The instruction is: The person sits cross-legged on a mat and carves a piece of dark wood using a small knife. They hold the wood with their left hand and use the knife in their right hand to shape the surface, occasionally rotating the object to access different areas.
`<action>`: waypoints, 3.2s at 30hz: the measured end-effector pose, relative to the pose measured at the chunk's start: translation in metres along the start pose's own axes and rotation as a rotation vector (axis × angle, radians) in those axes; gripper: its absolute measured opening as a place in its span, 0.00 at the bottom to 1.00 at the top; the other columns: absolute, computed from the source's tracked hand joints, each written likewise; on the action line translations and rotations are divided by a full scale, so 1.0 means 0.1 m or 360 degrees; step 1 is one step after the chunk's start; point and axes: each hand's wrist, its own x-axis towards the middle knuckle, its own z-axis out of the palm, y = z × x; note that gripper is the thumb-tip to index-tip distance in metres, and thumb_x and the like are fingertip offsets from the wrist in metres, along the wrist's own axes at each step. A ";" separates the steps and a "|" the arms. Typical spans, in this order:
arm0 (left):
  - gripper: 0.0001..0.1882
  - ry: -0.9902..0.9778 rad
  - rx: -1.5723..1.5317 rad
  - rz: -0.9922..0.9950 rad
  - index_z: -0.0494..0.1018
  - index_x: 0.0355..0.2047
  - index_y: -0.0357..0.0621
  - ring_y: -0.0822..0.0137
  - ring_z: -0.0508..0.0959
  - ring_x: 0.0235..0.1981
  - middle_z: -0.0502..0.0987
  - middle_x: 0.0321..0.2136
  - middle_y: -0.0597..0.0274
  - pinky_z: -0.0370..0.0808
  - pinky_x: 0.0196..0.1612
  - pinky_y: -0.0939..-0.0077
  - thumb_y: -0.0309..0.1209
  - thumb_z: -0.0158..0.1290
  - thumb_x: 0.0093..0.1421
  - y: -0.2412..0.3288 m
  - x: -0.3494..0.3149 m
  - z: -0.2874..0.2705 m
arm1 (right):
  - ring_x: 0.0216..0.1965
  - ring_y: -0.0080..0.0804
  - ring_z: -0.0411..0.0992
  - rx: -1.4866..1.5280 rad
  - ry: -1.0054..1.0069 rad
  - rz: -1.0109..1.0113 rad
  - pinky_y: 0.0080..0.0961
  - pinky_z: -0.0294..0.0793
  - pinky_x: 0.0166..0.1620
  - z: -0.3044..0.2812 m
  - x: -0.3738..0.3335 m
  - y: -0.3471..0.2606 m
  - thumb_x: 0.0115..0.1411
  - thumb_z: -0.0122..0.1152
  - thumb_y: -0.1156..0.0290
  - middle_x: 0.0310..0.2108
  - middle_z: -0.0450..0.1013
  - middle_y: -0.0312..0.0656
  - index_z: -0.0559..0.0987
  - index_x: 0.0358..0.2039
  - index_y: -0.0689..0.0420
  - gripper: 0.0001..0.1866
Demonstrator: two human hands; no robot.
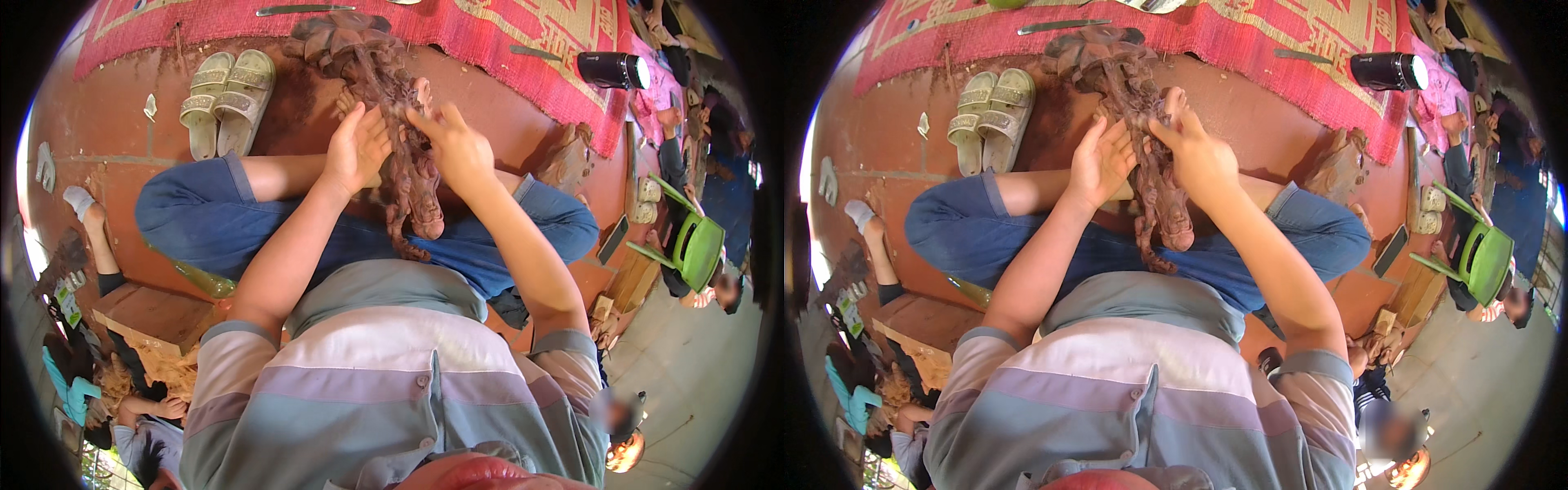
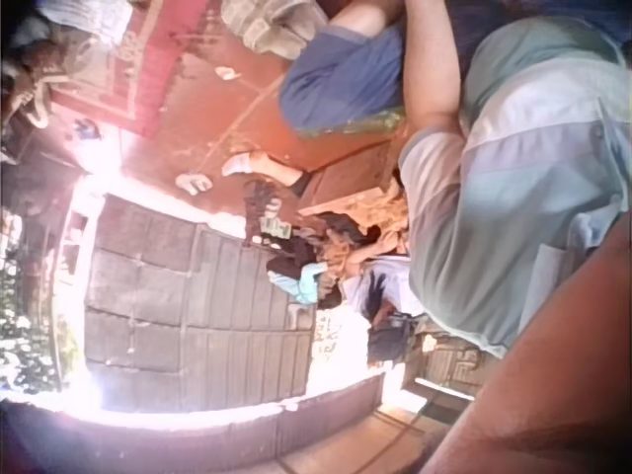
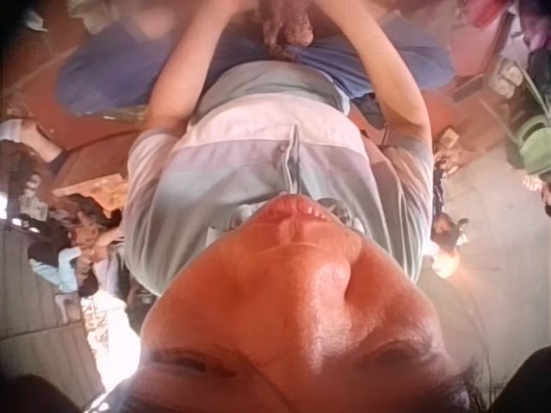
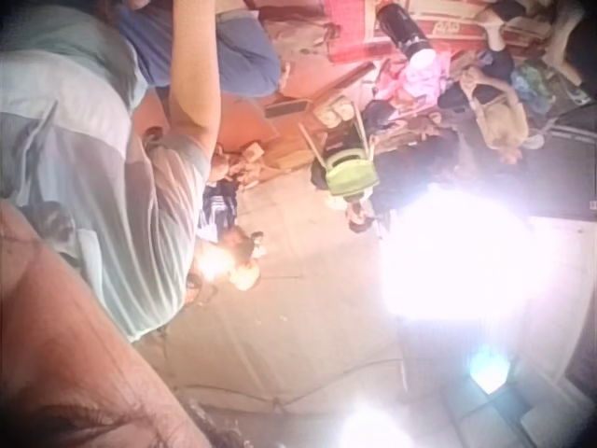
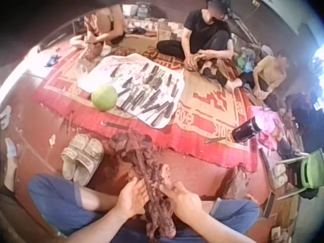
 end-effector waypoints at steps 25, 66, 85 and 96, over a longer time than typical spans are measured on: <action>0.29 0.0078 -0.0051 -0.0038 0.61 0.57 0.35 0.62 0.68 0.54 0.69 0.52 0.52 0.63 0.59 0.66 0.46 0.40 0.66 -0.01 0.00 -0.05 | 0.32 0.38 0.74 0.0543 0.0412 0.0372 0.31 0.73 0.36 -0.01 -0.12 0.61 0.56 0.59 0.62 0.30 0.73 0.38 0.83 0.37 0.41 0.09; 0.28 0.0110 0.0017 0.0001 0.62 0.56 0.35 0.61 0.68 0.55 0.68 0.54 0.53 0.61 0.60 0.67 0.46 0.40 0.66 0.00 0.00 -0.01 | 0.31 0.38 0.74 0.0710 0.0744 0.0506 0.32 0.73 0.34 0.32 0.08 0.00 0.52 0.63 0.62 0.30 0.73 0.37 0.83 0.31 0.46 0.07; 0.27 0.0048 -0.0087 -0.0031 0.64 0.55 0.34 0.58 0.69 0.55 0.70 0.53 0.52 0.62 0.61 0.62 0.45 0.38 0.67 0.01 0.04 -0.07 | 0.34 0.32 0.74 0.0610 0.0563 -0.0107 0.27 0.73 0.36 0.28 0.55 0.31 0.52 0.63 0.61 0.30 0.75 0.32 0.84 0.35 0.42 0.09; 0.26 0.0019 -0.0190 -0.0084 0.64 0.54 0.35 0.56 0.68 0.55 0.69 0.53 0.51 0.62 0.61 0.60 0.45 0.38 0.67 0.03 0.05 -0.16 | 0.31 0.30 0.75 0.0515 0.0564 -0.0332 0.25 0.74 0.33 0.22 0.55 0.29 0.51 0.63 0.63 0.32 0.74 0.28 0.84 0.34 0.40 0.08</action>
